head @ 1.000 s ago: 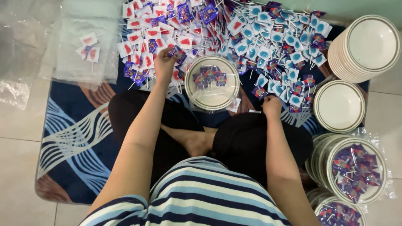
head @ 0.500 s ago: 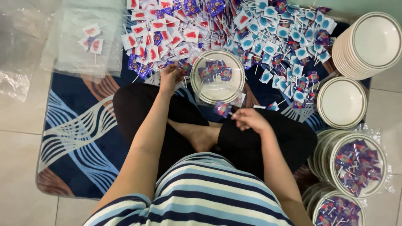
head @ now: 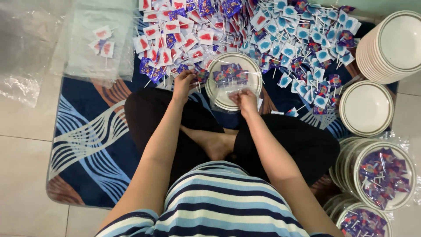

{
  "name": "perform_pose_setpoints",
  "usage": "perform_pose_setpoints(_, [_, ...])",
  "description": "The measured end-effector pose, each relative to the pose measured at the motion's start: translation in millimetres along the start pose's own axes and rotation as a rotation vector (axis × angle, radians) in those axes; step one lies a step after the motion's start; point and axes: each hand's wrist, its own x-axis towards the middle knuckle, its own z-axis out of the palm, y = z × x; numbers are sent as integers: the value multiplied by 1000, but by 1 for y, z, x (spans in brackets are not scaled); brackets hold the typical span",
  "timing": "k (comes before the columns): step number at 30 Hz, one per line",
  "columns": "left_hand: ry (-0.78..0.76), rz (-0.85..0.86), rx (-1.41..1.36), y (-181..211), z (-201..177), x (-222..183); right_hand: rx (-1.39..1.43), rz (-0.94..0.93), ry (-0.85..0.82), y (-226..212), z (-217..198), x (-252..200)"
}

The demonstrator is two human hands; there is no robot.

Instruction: Packaging small packets into plastic bags using a plate as a support.

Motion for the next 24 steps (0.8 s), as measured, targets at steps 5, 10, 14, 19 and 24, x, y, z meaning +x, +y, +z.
perform_pose_setpoints(5, [-63,19,71,7,-1,-10,-146,-102,73,16,-7,27])
perform_pose_setpoints(10, [-144,42,109,22,6,-25,-348,-91,99,20,-13,20])
perform_pose_setpoints(14, [-168,42,103,11,4,-16,-423,-155,48,1,-7,-28])
perform_pose_setpoints(19, [-194,25,69,8,8,-17,-492,-347,-74,-31,20,-107])
perform_pose_setpoints(24, [-94,102,-76,-2,-6,6,-641,-783,-97,-56,45,-133])
